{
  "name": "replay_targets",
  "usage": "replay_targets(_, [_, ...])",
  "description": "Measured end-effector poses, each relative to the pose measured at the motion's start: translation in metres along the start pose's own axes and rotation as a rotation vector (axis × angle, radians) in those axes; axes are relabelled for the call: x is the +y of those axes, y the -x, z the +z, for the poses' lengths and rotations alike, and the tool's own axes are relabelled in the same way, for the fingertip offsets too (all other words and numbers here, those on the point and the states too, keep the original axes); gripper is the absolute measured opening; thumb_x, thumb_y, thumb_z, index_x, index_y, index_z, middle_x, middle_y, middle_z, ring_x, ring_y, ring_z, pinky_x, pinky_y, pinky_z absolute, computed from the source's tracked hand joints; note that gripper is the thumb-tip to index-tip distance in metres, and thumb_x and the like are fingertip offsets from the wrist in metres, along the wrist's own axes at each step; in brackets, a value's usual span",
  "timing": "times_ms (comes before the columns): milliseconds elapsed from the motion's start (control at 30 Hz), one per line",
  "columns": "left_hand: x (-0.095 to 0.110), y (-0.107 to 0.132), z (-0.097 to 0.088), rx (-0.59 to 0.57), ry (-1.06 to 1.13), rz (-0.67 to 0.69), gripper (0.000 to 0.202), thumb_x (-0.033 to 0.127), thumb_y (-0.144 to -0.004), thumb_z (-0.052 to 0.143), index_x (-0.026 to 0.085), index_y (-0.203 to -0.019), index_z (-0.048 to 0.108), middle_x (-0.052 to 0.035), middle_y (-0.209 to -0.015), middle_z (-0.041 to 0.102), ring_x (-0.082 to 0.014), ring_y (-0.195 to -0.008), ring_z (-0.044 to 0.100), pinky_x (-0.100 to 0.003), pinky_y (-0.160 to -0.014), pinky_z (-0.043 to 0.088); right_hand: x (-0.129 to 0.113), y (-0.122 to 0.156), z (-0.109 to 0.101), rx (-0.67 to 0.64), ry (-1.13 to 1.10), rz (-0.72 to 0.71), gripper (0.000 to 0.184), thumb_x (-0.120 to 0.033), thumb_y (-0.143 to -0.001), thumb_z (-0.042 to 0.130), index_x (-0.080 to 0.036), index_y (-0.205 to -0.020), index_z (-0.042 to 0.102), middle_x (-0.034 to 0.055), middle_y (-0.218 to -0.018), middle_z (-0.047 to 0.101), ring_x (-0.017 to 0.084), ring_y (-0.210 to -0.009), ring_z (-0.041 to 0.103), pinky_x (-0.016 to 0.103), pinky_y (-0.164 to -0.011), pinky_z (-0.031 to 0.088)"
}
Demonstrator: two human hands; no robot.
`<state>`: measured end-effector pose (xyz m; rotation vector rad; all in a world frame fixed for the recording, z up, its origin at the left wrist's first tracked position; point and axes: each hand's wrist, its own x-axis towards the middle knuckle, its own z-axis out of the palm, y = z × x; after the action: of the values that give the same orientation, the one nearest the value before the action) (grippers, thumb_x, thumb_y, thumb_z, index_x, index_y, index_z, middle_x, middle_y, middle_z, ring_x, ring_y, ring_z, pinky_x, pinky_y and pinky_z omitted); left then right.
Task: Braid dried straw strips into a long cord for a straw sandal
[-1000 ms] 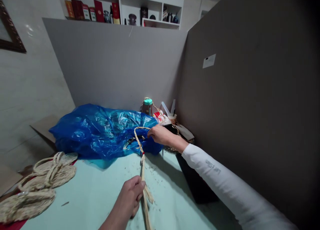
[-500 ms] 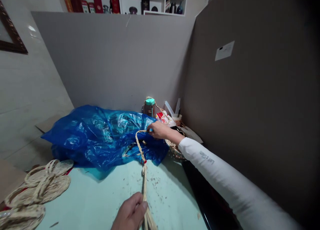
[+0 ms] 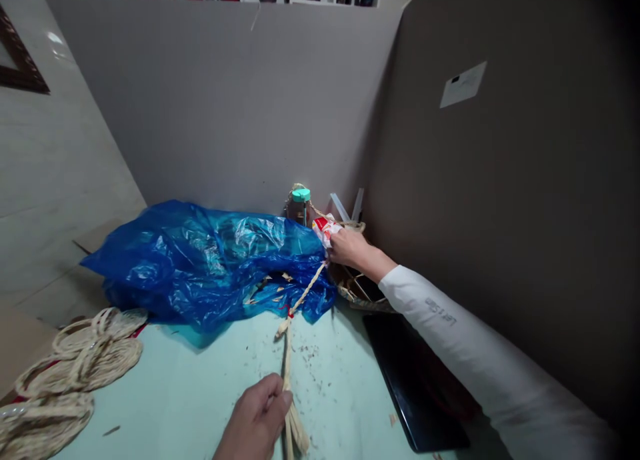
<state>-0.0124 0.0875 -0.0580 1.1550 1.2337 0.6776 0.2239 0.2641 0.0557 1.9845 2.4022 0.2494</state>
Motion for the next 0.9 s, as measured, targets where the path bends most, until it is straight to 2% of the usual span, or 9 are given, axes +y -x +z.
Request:
replay_targets(100, [0.001, 0.001, -0.001, 0.008, -0.054, 0.036, 0.047, 0.056, -0.070, 0.062, 0.022, -0.059, 0.033, 0.0070, -0.056, 0.026, -0.0105, -0.054, 0.025, -0.023, -0.050, 0.020, -0.008, 0.002, 0.007, 0.101, 0.008, -0.056, 0.034, -0.017, -0.083, 0.054, -0.001, -0.113, 0.059, 0.0248, -0.100, 0.064, 0.033, -0.099, 0.061, 0.040, -0.084, 0.045])
replay_targets(200, [0.002, 0.003, -0.001, 0.005, -0.082, 0.055, 0.043, 0.054, -0.074, 0.059, 0.022, -0.061, 0.033, 0.0068, -0.057, 0.027, -0.0104, -0.055, 0.026, -0.023, -0.051, 0.021, -0.023, 0.005, 0.000, 0.203, -0.005, -0.169, 0.027, -0.012, -0.088, 0.045, -0.008, -0.109, 0.061, 0.0202, -0.107, 0.062, 0.027, -0.106, 0.057, 0.035, -0.088, 0.043])
replay_targets(300, [0.003, 0.004, 0.000, 0.023, -0.075, 0.063, 0.043, 0.052, -0.074, 0.059, 0.022, -0.061, 0.032, 0.0070, -0.058, 0.027, -0.0101, -0.055, 0.026, -0.023, -0.051, 0.021, -0.049, 0.009, -0.008, 0.235, -0.066, -0.439, 0.031, -0.007, -0.088, 0.042, -0.019, -0.109, 0.062, 0.0088, -0.108, 0.064, 0.017, -0.105, 0.055, 0.025, -0.087, 0.042])
replay_targets(400, [0.005, 0.004, 0.001, 0.026, -0.068, 0.071, 0.044, 0.053, -0.074, 0.060, 0.022, -0.060, 0.032, 0.0075, -0.057, 0.026, -0.0097, -0.053, 0.025, -0.023, -0.050, 0.020, -0.078, 0.009, -0.004, 0.165, -0.096, -0.695, 0.032, -0.003, -0.085, 0.046, -0.018, -0.105, 0.065, 0.0073, -0.101, 0.066, 0.015, -0.096, 0.059, 0.023, -0.078, 0.044])
replay_targets(500, [0.008, 0.005, 0.001, 0.015, -0.088, 0.094, 0.045, 0.053, -0.075, 0.060, 0.022, -0.059, 0.031, 0.0077, -0.056, 0.025, -0.0098, -0.052, 0.025, -0.023, -0.050, 0.020, -0.095, 0.004, 0.011, 0.077, -0.019, -0.635, 0.022, -0.002, -0.083, 0.049, -0.011, -0.087, 0.068, 0.0107, -0.081, 0.068, 0.018, -0.075, 0.063, 0.026, -0.067, 0.045])
replay_targets(600, [0.008, 0.005, -0.001, -0.004, -0.108, 0.089, 0.044, 0.051, -0.077, 0.058, 0.022, -0.060, 0.030, 0.0079, -0.055, 0.025, -0.0098, -0.052, 0.024, -0.023, -0.051, 0.020, -0.097, -0.008, 0.023, 0.100, 0.003, -0.551, 0.022, -0.001, -0.082, 0.047, -0.008, -0.081, 0.068, 0.0146, -0.078, 0.067, 0.021, -0.073, 0.064, 0.030, -0.068, 0.047])
replay_targets(700, [0.007, 0.004, -0.003, -0.030, -0.088, 0.081, 0.043, 0.051, -0.076, 0.058, 0.022, -0.061, 0.029, 0.0079, -0.056, 0.026, -0.0096, -0.053, 0.025, -0.023, -0.052, 0.020, -0.090, -0.023, 0.028, 0.164, -0.006, -0.520, 0.030, 0.001, -0.083, 0.042, -0.005, -0.103, 0.065, 0.0193, -0.102, 0.066, 0.024, -0.093, 0.063, 0.033, -0.083, 0.047])
replay_targets(800, [0.007, 0.004, -0.003, -0.011, -0.124, 0.088, 0.041, 0.048, -0.078, 0.056, 0.022, -0.061, 0.029, 0.0080, -0.056, 0.025, -0.0096, -0.053, 0.025, -0.023, -0.052, 0.019, -0.083, -0.039, 0.029, 0.218, -0.034, -0.495, 0.051, 0.002, -0.081, 0.043, -0.003, -0.132, 0.047, 0.0224, -0.130, 0.052, 0.025, -0.115, 0.053, 0.035, -0.098, 0.040])
replay_targets(900, [0.010, 0.006, -0.003, -0.021, -0.122, 0.083, 0.042, 0.049, -0.078, 0.057, 0.022, -0.061, 0.029, 0.0082, -0.056, 0.024, -0.0096, -0.053, 0.024, -0.024, -0.052, 0.018, -0.079, -0.054, 0.030, 0.226, -0.069, -0.489, 0.058, 0.000, -0.080, 0.047, -0.005, -0.138, 0.041, 0.0190, -0.137, 0.048, 0.022, -0.123, 0.048, 0.031, -0.102, 0.037])
